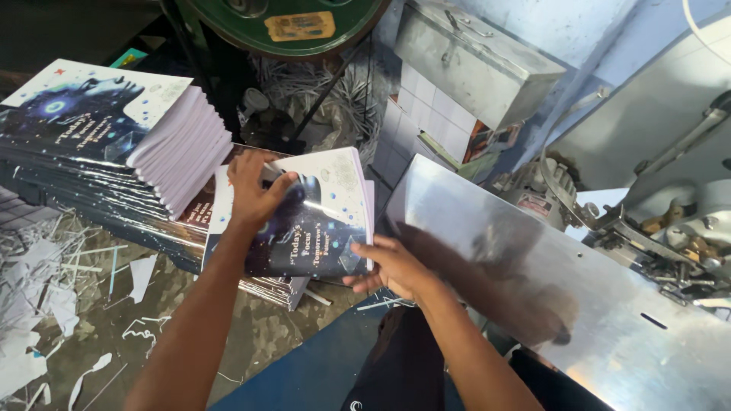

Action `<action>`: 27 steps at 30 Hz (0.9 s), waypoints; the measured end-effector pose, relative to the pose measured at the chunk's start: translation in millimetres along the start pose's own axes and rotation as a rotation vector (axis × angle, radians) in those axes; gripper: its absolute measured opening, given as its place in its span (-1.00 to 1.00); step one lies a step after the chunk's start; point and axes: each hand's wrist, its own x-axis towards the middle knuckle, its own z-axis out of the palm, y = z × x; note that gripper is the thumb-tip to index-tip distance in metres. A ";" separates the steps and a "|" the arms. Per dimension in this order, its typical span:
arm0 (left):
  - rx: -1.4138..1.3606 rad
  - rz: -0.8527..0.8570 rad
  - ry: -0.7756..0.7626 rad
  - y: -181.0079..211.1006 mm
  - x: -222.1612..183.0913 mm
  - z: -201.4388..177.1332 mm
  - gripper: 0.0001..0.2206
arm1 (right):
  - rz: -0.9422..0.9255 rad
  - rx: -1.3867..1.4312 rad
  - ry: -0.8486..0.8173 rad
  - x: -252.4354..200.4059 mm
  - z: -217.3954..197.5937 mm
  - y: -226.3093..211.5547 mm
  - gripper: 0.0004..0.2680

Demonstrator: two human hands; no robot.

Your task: The person repeatedly picks up a book from a stack, places it into a binding machine, operates the machine to bind the book, and then removes the finished book. This process is repeated for multiple books.

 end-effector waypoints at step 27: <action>-0.650 -0.317 -0.368 76.6 -36.6 -117.3 -0.10 | -0.304 0.402 0.312 -144.7 7.8 -15.6 -0.79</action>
